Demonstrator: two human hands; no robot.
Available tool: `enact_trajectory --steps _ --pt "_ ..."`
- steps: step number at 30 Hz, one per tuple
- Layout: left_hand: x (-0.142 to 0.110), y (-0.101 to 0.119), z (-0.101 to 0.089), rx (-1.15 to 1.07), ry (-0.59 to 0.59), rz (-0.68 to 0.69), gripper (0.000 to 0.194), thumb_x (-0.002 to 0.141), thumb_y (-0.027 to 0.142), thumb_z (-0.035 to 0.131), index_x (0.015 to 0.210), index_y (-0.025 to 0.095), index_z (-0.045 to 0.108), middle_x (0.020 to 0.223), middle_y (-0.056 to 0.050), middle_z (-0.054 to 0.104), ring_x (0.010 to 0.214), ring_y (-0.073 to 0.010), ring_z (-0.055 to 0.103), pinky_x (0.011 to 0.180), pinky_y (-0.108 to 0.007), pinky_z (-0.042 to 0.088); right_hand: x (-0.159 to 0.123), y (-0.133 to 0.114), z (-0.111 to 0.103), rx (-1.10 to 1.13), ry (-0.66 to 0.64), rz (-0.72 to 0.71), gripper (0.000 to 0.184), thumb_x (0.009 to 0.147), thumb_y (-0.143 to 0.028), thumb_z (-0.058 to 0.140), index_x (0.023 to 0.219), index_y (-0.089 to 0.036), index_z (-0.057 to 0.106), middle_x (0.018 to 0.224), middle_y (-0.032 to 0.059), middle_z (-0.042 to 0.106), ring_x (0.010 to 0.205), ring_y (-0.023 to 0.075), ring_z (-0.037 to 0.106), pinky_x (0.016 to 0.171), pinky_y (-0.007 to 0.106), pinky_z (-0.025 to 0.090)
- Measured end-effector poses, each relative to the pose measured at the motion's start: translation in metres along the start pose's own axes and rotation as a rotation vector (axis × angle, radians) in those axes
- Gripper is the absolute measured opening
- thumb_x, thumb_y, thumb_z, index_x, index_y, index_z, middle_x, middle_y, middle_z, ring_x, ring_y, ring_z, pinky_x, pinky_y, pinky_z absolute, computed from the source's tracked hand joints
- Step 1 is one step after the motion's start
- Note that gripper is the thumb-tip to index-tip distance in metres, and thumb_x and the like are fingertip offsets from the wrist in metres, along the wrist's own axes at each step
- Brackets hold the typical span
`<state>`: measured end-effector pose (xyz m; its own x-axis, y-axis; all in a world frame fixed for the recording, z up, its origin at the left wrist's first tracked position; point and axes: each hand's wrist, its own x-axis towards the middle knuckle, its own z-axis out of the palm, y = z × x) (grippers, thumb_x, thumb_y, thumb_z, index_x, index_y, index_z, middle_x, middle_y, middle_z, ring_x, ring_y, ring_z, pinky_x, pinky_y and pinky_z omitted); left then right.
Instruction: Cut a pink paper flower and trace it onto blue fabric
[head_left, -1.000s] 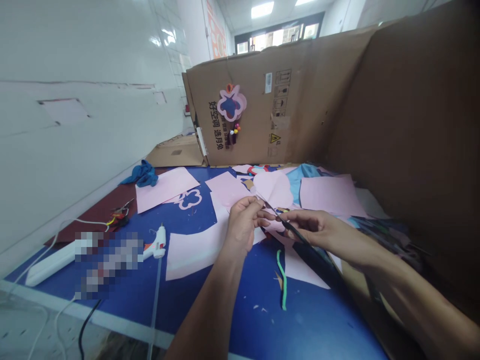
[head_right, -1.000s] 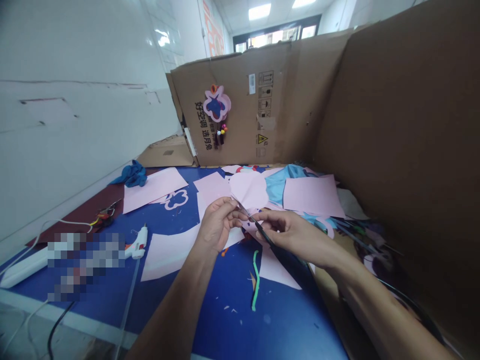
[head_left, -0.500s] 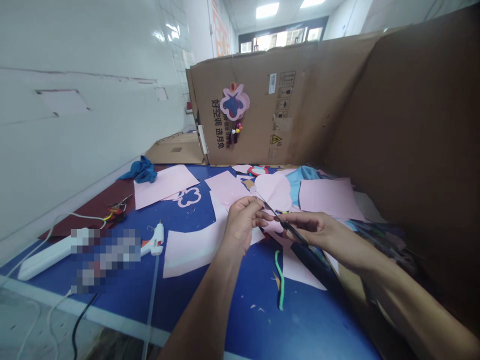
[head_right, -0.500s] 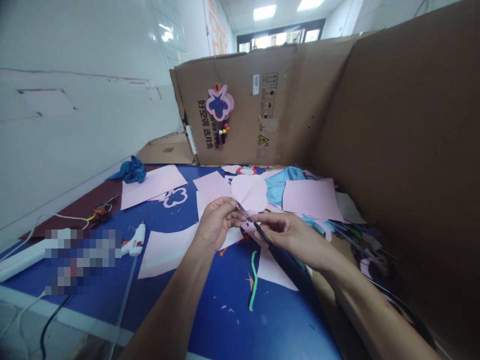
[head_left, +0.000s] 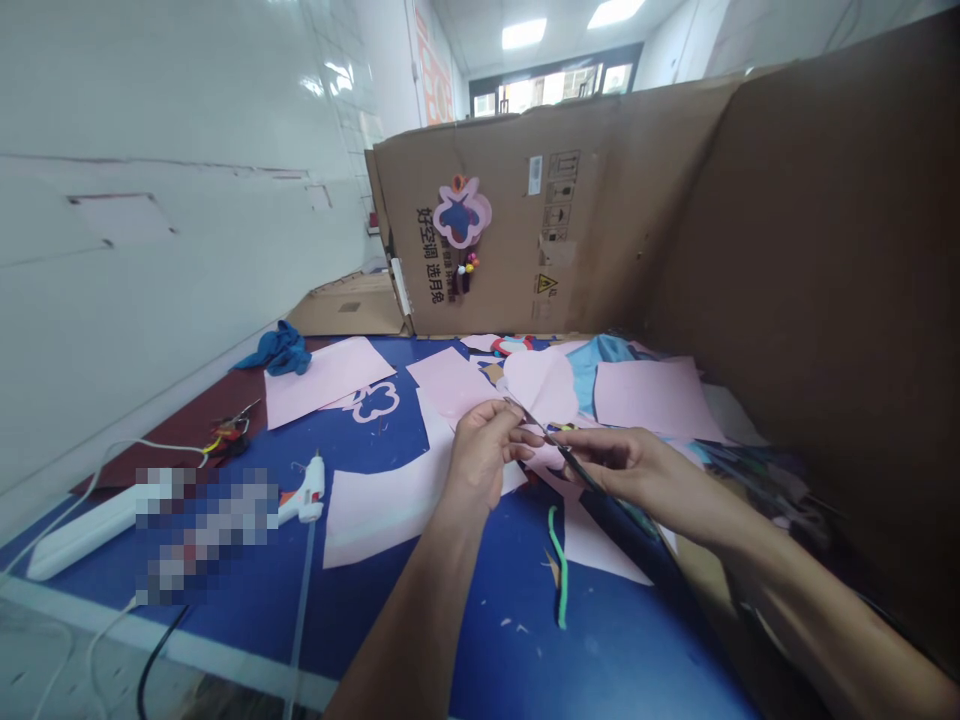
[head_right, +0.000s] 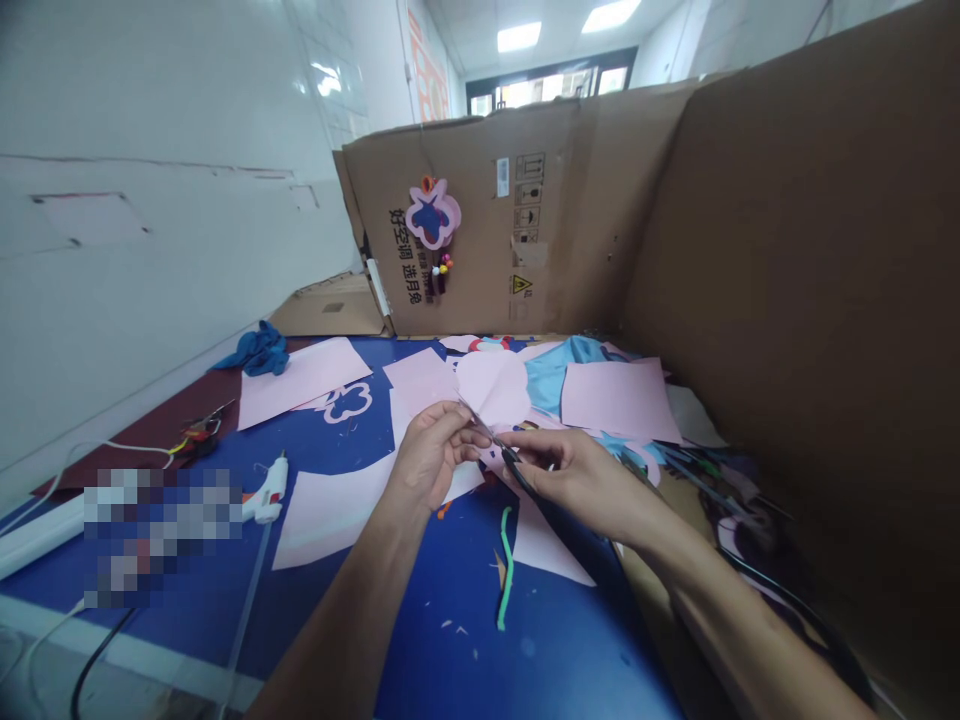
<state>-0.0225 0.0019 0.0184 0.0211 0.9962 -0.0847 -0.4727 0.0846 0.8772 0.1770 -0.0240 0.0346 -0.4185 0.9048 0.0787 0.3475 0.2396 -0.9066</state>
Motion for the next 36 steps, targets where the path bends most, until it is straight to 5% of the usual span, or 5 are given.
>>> enact_trajectory --steps 10,36 --pt "0.002 0.0034 -0.0045 0.011 -0.026 0.006 0.033 0.063 0.035 0.087 0.076 0.017 0.063 0.065 -0.005 0.07 0.058 -0.0147 0.068 0.05 -0.02 0.046 -0.0025 -0.0013 -0.0007 -0.126 -0.009 -0.081 0.043 0.099 -0.037 0.066 0.14 -0.031 0.075 0.14 0.0059 0.076 0.129 0.0353 0.068 0.111 0.052 0.052" --pt "0.0008 0.0015 -0.0031 0.005 -0.062 0.005 0.035 0.068 0.035 0.09 0.081 0.016 0.063 0.069 -0.004 0.07 0.062 -0.0146 0.069 0.056 -0.021 0.049 -0.0077 -0.0051 -0.0075 -0.32 0.066 -0.164 0.047 0.098 -0.028 0.066 0.144 -0.041 0.071 0.143 -0.0006 0.074 0.131 0.0344 0.069 0.109 0.051 0.052"
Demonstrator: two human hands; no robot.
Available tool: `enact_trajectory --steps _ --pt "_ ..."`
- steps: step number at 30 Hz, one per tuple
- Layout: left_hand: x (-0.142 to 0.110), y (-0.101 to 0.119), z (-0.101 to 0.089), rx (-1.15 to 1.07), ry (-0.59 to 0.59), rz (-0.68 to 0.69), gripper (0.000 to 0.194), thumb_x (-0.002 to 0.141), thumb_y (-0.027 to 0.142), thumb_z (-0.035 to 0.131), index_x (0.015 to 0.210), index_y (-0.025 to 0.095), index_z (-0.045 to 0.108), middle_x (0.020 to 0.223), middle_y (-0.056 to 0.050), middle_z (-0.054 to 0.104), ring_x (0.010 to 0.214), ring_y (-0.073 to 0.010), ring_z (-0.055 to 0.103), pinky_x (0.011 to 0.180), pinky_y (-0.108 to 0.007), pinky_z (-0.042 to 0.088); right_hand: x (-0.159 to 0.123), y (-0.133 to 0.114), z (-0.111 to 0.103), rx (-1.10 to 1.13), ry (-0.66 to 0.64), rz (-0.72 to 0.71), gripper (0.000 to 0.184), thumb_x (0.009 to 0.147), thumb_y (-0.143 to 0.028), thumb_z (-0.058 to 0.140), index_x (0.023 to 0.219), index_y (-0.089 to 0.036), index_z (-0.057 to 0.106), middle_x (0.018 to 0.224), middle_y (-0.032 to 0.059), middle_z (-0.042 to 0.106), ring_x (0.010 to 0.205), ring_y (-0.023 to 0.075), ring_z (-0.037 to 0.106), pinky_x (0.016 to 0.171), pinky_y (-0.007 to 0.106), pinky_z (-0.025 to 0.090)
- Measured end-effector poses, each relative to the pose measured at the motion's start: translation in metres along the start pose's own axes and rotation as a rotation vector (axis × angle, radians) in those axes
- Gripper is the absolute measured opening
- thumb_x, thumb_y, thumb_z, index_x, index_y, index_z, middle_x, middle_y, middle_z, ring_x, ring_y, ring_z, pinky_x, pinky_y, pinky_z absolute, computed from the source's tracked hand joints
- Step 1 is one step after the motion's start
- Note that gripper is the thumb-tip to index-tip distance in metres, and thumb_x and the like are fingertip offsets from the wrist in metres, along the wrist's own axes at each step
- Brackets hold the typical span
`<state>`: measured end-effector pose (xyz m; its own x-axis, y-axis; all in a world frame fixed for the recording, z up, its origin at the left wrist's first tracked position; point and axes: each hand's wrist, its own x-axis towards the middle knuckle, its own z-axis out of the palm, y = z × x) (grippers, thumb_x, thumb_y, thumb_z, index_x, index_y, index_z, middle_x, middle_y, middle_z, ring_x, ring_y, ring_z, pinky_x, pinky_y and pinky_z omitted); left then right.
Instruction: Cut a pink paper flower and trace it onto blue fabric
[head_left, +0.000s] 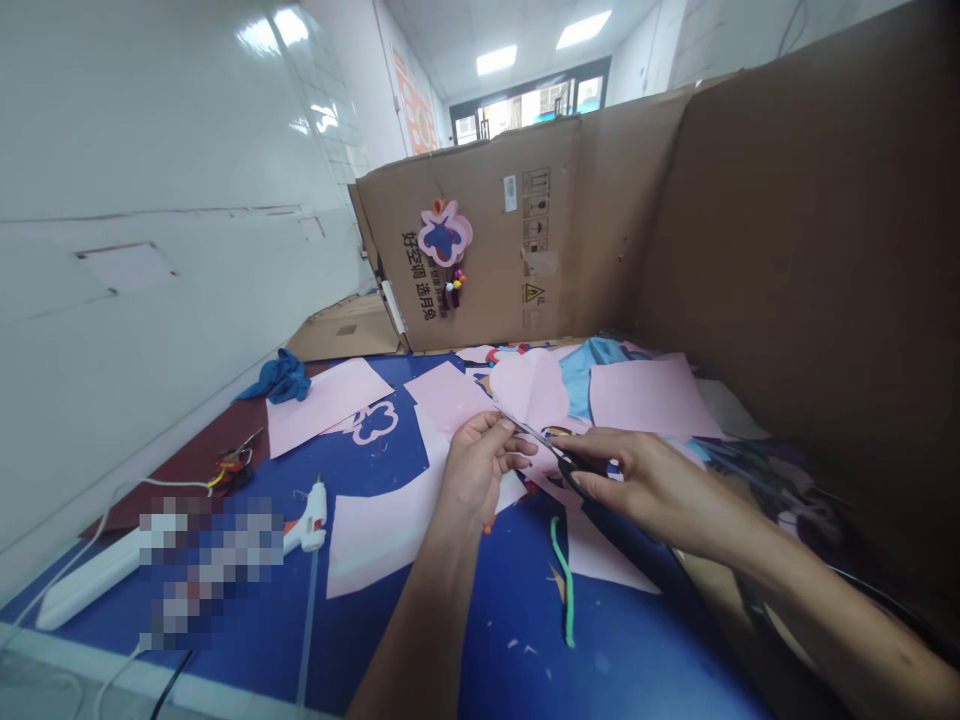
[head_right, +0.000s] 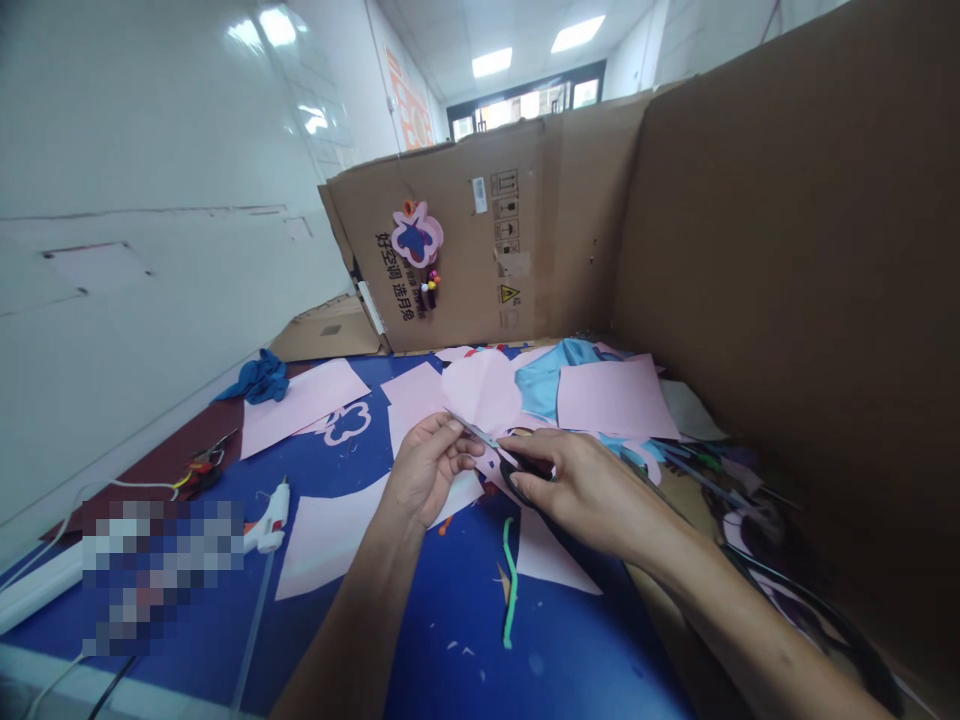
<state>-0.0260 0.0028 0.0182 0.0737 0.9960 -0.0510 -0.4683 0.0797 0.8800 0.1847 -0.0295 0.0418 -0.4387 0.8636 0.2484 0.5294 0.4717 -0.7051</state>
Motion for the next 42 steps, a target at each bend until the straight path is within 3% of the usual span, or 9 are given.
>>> enact_trajectory --steps 24,31,42 --pt "0.002 0.002 -0.006 0.054 -0.012 0.009 0.034 0.068 0.035 0.09 0.08 0.016 0.065 0.068 -0.005 0.071 0.063 -0.0155 0.069 0.055 -0.022 0.048 0.001 0.002 0.0 -0.03 0.0 0.013 0.043 0.098 -0.032 0.066 0.139 -0.041 0.075 0.139 0.0 0.076 0.129 0.0359 0.07 0.107 0.051 0.053" --pt "0.002 -0.003 0.002 -0.032 0.059 0.037 0.038 0.059 0.034 0.093 0.076 0.015 0.065 0.067 -0.002 0.069 0.059 -0.0125 0.067 0.053 -0.02 0.046 0.001 0.004 -0.001 0.002 0.015 0.005 0.044 0.095 -0.028 0.068 0.136 -0.042 0.076 0.14 -0.0015 0.076 0.127 0.0356 0.071 0.107 0.051 0.053" --pt "0.002 -0.006 0.002 -0.056 0.059 0.016 0.038 0.061 0.034 0.092 0.082 0.014 0.067 0.072 -0.003 0.071 0.059 -0.0132 0.067 0.053 -0.022 0.046 0.0 0.003 -0.003 -0.024 0.008 0.027 0.045 0.094 -0.026 0.067 0.137 -0.039 0.077 0.14 -0.0012 0.076 0.128 0.0346 0.07 0.107 0.05 0.054"
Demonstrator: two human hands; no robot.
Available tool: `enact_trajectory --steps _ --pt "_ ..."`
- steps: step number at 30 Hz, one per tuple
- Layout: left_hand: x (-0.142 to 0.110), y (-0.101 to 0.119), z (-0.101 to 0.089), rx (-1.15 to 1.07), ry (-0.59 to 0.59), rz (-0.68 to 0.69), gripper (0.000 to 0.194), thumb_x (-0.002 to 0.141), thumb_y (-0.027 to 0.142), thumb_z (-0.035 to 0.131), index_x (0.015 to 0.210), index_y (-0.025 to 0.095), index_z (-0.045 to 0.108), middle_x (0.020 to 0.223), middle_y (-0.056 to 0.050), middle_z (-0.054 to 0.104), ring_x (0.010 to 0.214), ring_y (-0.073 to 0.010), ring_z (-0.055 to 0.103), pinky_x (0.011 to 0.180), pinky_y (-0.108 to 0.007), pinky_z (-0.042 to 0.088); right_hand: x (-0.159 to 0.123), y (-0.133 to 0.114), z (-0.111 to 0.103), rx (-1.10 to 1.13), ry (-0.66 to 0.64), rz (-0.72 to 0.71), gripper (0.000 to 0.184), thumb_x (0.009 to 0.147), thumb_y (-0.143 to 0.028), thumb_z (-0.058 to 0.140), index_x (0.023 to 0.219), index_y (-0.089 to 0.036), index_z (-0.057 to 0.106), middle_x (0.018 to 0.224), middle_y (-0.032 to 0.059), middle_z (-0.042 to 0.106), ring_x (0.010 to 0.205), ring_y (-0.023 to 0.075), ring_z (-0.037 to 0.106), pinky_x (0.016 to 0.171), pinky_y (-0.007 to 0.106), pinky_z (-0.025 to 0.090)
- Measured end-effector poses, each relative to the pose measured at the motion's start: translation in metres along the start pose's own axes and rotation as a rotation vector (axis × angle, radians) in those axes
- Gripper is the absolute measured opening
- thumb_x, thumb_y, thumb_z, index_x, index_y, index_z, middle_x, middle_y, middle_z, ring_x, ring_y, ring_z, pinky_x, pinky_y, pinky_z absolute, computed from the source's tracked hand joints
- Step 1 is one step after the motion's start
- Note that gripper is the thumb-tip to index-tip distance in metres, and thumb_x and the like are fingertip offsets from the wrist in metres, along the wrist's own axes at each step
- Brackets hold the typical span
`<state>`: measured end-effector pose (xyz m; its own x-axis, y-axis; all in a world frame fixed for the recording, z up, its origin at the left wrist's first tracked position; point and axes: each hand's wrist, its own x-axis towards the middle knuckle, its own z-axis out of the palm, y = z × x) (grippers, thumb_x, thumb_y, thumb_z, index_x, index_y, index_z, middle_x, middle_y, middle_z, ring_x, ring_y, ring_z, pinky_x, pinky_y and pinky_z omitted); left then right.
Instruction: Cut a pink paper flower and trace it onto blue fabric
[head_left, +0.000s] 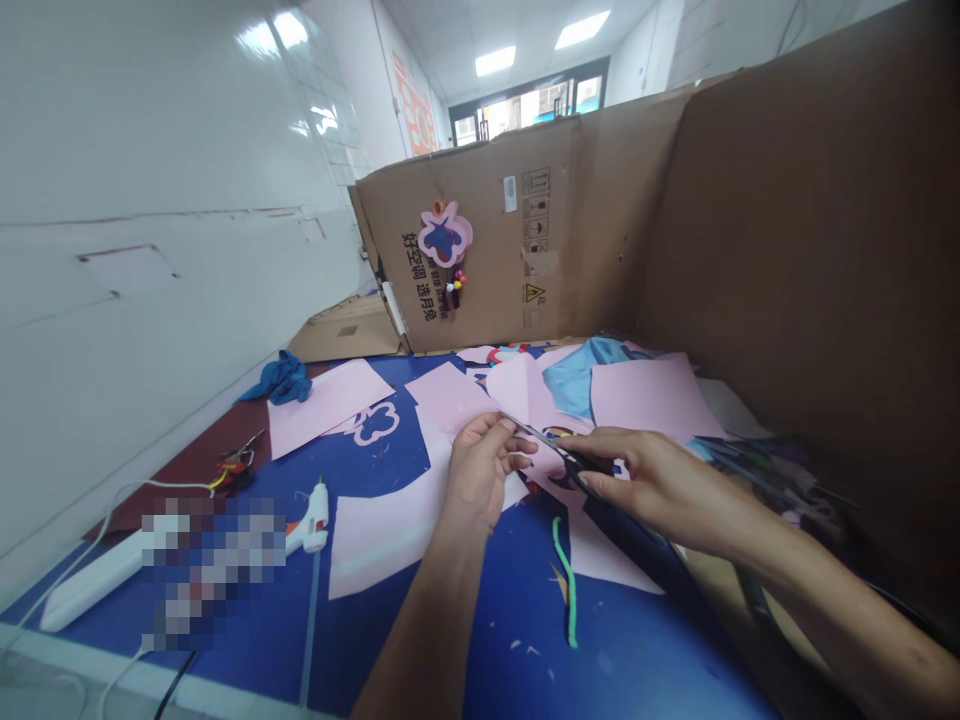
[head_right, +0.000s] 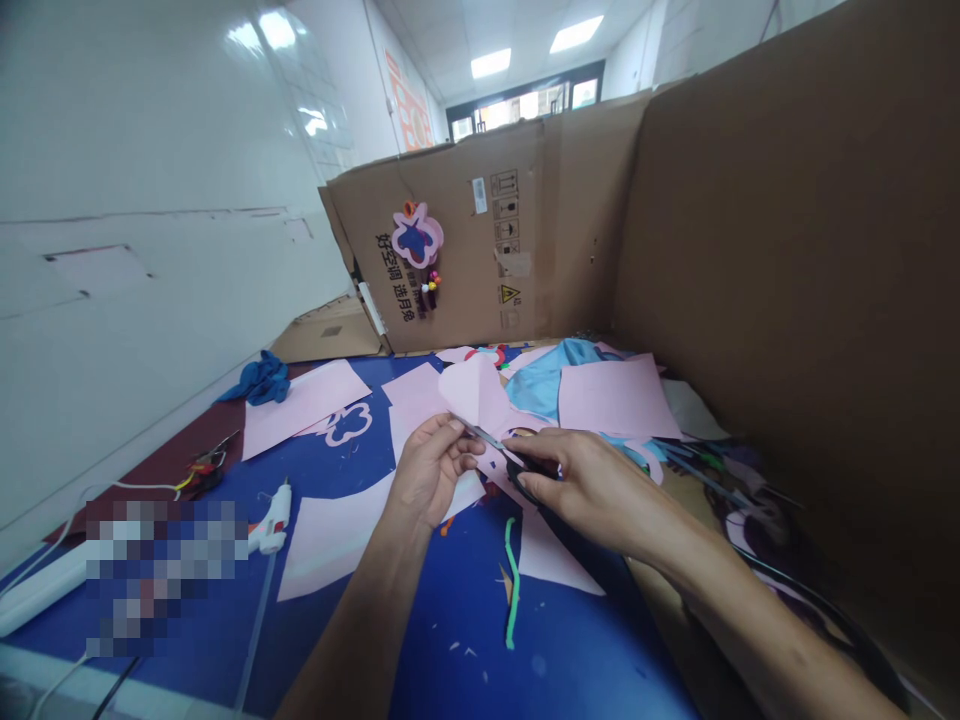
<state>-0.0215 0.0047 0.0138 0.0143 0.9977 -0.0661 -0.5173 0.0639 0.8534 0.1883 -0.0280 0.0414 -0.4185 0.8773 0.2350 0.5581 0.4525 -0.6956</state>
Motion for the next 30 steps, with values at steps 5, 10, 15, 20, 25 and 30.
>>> enact_trajectory --steps 5,10,15,20,25,30 --pt "0.0012 0.0051 -0.0032 0.048 -0.027 0.003 0.039 0.059 0.034 0.093 0.079 0.014 0.067 0.066 -0.004 0.07 0.06 -0.0141 0.067 0.053 -0.021 0.045 -0.0004 -0.0012 -0.0011 -0.055 -0.02 0.01 0.043 0.096 -0.029 0.064 0.137 -0.033 0.076 0.14 0.0017 0.076 0.129 0.0324 0.07 0.108 0.047 0.054" --pt "0.0009 0.0035 -0.0017 0.049 -0.011 0.014 0.037 0.058 0.034 0.093 0.076 0.014 0.067 0.066 -0.003 0.069 0.06 -0.0129 0.066 0.053 -0.021 0.046 -0.0006 -0.0018 -0.0014 -0.082 -0.016 0.021 0.041 0.097 -0.029 0.064 0.136 -0.036 0.076 0.14 -0.0008 0.076 0.129 0.0312 0.07 0.108 0.046 0.054" --pt "0.0002 0.0012 0.0013 0.031 -0.003 0.014 0.038 0.057 0.033 0.094 0.076 0.014 0.067 0.067 -0.002 0.069 0.058 -0.012 0.066 0.052 -0.02 0.046 -0.0011 -0.002 -0.0023 -0.1 -0.003 -0.004 0.039 0.098 -0.03 0.063 0.134 -0.037 0.077 0.137 0.0002 0.078 0.123 0.0319 0.073 0.102 0.045 0.057" --pt "-0.0007 0.001 0.003 0.024 0.0 0.014 0.04 0.056 0.033 0.095 0.076 0.014 0.066 0.068 -0.002 0.069 0.058 -0.0114 0.066 0.052 -0.02 0.047 -0.0011 -0.0024 -0.0022 -0.093 0.007 -0.013 0.042 0.098 -0.027 0.063 0.136 -0.038 0.076 0.138 0.0006 0.077 0.123 0.032 0.073 0.104 0.046 0.056" --pt "-0.001 0.0014 0.0028 0.023 0.002 0.014 0.039 0.055 0.033 0.095 0.076 0.014 0.067 0.069 -0.002 0.069 0.058 -0.0115 0.066 0.052 -0.02 0.047 -0.001 -0.0006 -0.0016 -0.068 0.002 -0.009 0.044 0.096 -0.026 0.064 0.138 -0.037 0.075 0.138 0.0011 0.077 0.127 0.0317 0.071 0.107 0.046 0.055" --pt "-0.0011 -0.0001 0.003 0.021 0.001 0.014 0.039 0.056 0.033 0.095 0.075 0.014 0.067 0.068 -0.002 0.07 0.058 -0.0113 0.066 0.052 -0.02 0.047 -0.0015 0.0006 -0.0011 -0.068 0.011 0.007 0.045 0.095 -0.027 0.065 0.138 -0.034 0.076 0.14 0.0024 0.076 0.129 0.0327 0.07 0.109 0.047 0.053"
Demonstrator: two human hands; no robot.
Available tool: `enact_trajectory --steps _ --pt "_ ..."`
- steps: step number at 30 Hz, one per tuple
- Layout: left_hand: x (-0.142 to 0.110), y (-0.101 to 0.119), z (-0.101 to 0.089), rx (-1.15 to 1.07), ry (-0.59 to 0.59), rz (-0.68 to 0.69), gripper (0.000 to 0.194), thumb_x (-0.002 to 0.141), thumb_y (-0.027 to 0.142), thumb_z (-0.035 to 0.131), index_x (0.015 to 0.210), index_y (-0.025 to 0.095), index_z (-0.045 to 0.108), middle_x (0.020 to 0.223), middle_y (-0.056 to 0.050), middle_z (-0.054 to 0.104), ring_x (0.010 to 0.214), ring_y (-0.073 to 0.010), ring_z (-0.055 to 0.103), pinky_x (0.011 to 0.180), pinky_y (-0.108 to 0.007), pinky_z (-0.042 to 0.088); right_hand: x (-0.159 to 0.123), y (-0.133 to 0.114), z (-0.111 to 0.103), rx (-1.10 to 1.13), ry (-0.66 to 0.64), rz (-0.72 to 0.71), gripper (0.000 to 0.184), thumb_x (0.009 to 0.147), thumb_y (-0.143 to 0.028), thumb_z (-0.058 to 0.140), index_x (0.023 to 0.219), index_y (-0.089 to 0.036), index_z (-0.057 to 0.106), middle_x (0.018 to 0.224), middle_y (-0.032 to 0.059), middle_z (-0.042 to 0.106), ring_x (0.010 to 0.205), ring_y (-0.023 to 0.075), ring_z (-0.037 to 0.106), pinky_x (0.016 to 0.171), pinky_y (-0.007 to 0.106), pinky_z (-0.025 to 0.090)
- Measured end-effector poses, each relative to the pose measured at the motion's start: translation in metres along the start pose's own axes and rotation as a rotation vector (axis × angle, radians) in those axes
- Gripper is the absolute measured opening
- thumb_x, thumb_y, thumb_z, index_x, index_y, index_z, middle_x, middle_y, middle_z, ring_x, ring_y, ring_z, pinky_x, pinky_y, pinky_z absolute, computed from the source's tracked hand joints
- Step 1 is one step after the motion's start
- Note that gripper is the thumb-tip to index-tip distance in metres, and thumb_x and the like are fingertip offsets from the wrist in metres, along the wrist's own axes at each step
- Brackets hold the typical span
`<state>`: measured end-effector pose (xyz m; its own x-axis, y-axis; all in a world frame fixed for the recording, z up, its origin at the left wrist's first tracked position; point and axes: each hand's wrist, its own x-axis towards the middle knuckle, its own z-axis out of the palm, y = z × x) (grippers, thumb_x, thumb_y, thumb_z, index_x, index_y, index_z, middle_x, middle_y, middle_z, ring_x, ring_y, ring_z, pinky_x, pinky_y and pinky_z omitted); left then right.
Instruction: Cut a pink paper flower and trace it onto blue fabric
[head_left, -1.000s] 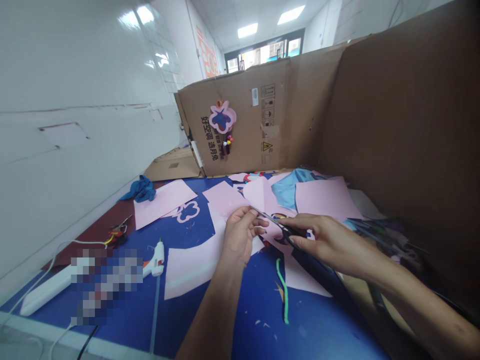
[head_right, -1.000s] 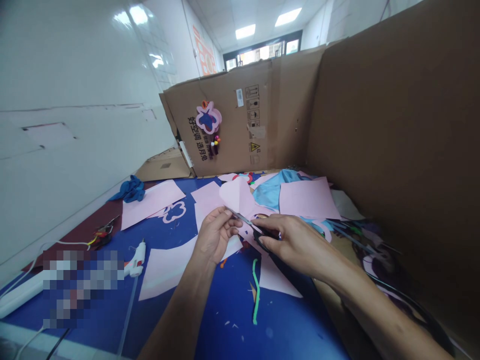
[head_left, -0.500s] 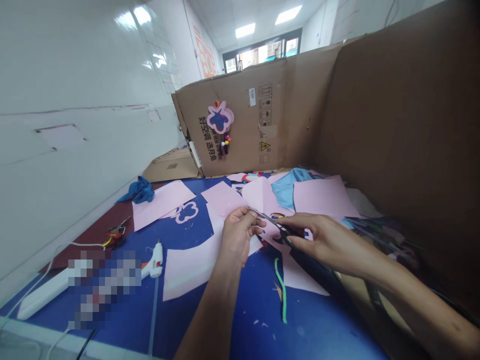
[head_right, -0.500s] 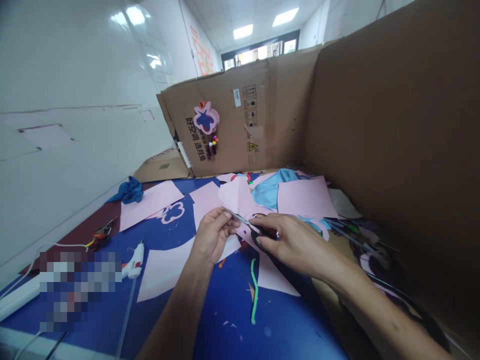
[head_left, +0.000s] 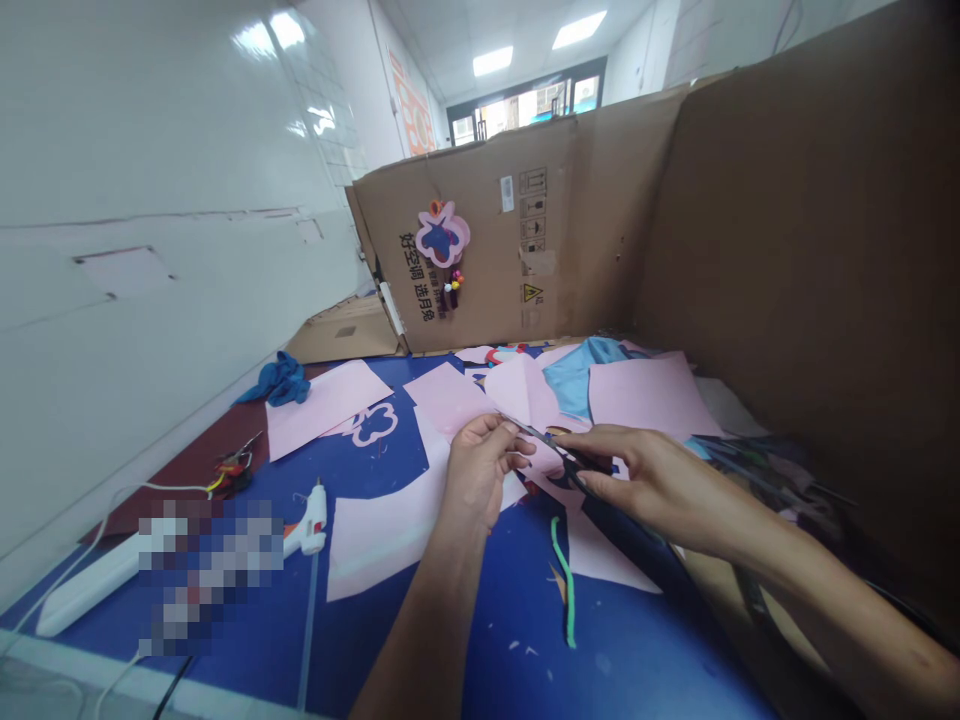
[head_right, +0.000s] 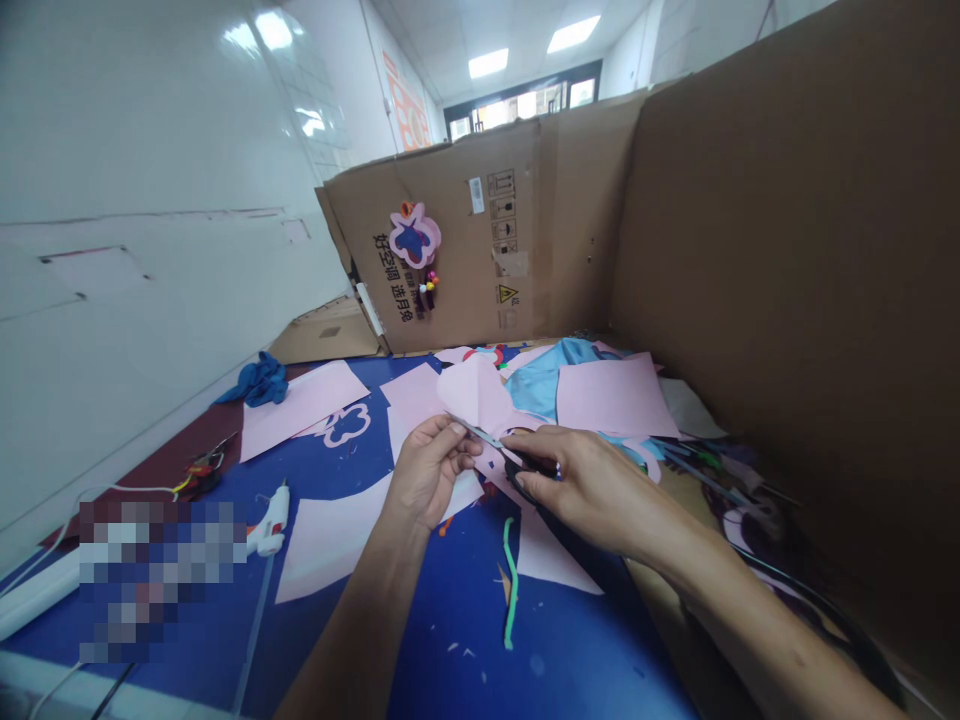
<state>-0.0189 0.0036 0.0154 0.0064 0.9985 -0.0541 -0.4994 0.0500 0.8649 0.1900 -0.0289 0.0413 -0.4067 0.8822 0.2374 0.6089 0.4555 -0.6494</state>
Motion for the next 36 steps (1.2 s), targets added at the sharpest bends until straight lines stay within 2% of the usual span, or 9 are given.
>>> enact_trajectory --steps 14,23,36 --pt "0.003 0.006 -0.01 0.085 -0.054 -0.021 0.034 0.061 0.033 0.091 0.078 0.016 0.066 0.065 -0.005 0.07 0.061 -0.0152 0.068 0.054 -0.022 0.047 -0.001 -0.001 -0.003 -0.004 -0.025 -0.007 0.041 0.094 -0.026 0.065 0.132 -0.033 0.079 0.134 0.0012 0.079 0.123 0.0307 0.073 0.104 0.043 0.056" --pt "0.002 -0.002 -0.003 -0.015 -0.004 0.001 0.035 0.059 0.03 0.092 0.076 0.015 0.066 0.068 -0.003 0.07 0.059 -0.0118 0.064 0.054 -0.021 0.044 0.0 0.002 -0.002 0.023 -0.019 -0.014 0.039 0.095 -0.027 0.066 0.132 -0.033 0.079 0.134 0.0023 0.079 0.12 0.0329 0.074 0.104 0.047 0.058" --pt "0.001 -0.004 0.0 -0.074 0.023 0.0 0.035 0.058 0.029 0.092 0.074 0.015 0.064 0.067 -0.001 0.069 0.057 -0.0104 0.064 0.054 -0.02 0.042 0.001 0.0 -0.003 0.087 -0.045 -0.034 0.043 0.094 -0.021 0.065 0.13 -0.038 0.08 0.135 -0.0011 0.079 0.122 0.032 0.074 0.103 0.045 0.059"
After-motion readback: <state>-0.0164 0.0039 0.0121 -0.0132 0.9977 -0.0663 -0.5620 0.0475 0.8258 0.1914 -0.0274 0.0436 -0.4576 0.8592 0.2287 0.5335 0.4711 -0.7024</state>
